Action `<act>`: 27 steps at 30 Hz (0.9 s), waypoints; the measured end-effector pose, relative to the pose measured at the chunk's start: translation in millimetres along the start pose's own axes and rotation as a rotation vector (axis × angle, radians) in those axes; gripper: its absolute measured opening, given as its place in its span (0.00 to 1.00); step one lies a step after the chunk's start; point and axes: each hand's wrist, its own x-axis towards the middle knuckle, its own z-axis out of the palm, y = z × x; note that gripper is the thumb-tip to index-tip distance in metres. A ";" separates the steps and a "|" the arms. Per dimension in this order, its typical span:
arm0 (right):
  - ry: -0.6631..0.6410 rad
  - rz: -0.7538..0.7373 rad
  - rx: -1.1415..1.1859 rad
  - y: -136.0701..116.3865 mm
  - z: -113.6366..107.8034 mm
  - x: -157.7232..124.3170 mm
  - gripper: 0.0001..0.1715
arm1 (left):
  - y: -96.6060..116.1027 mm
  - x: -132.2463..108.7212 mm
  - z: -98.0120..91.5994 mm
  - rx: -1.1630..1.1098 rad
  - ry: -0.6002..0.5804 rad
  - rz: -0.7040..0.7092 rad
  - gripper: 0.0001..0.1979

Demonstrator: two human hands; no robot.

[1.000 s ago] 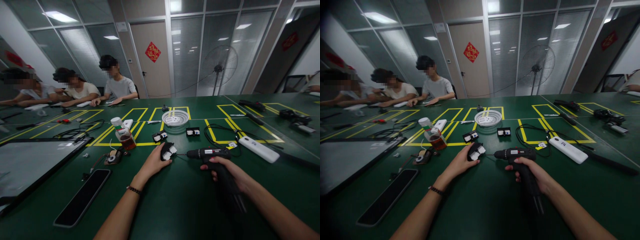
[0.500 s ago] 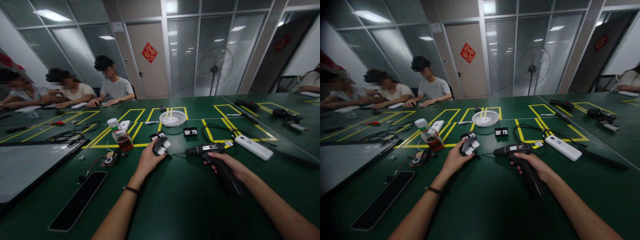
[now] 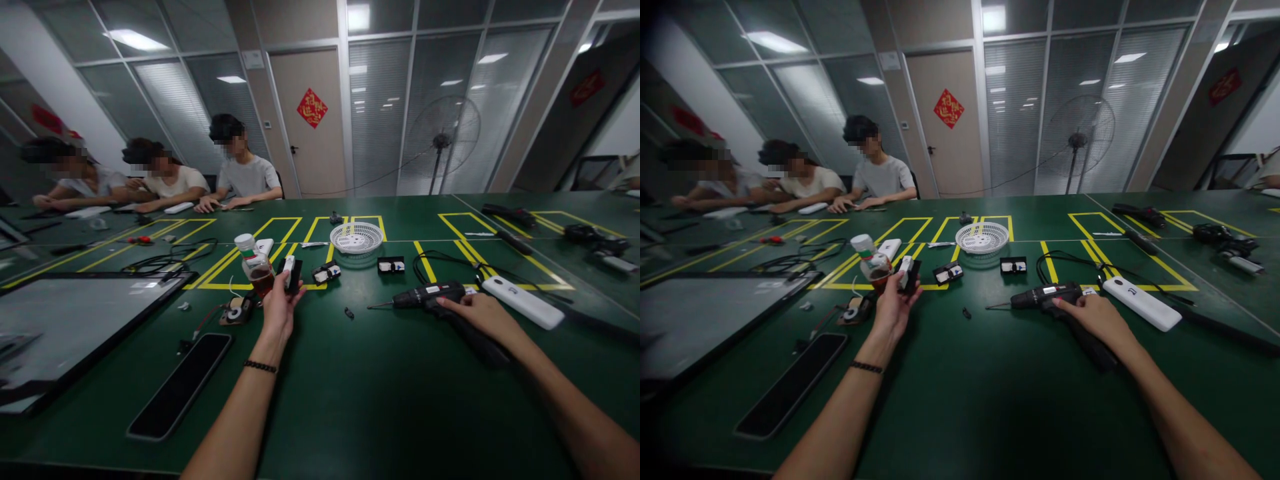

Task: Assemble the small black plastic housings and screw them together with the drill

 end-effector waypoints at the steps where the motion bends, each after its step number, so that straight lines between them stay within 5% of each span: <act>1: 0.064 -0.036 -0.127 -1.2 -3.2 1.2 0.28 | 1.2 0.4 -1.0 -0.007 0.008 -0.002 0.18; 4: 0.220 -0.142 -0.372 -14.3 -7.7 -0.4 0.24 | 2.7 0.1 -2.3 -0.012 0.005 -0.021 0.21; 8: 0.292 -0.385 -0.406 -54.2 4.5 -9.0 0.15 | -0.4 -1.3 -2.9 0.007 -0.033 -0.008 0.25; 12: 0.044 -0.693 -0.316 -107.3 45.5 -2.0 0.14 | -6.6 -1.2 -4.2 0.057 -0.030 0.026 0.26; 18: -0.296 -1.047 -0.373 -171.9 132.6 48.3 0.25 | -16.8 0.0 -3.8 0.136 0.018 0.041 0.25; 27: -0.310 -1.146 -0.478 -195.3 204.2 89.5 0.34 | -28.2 4.1 -5.8 0.142 0.033 0.032 0.25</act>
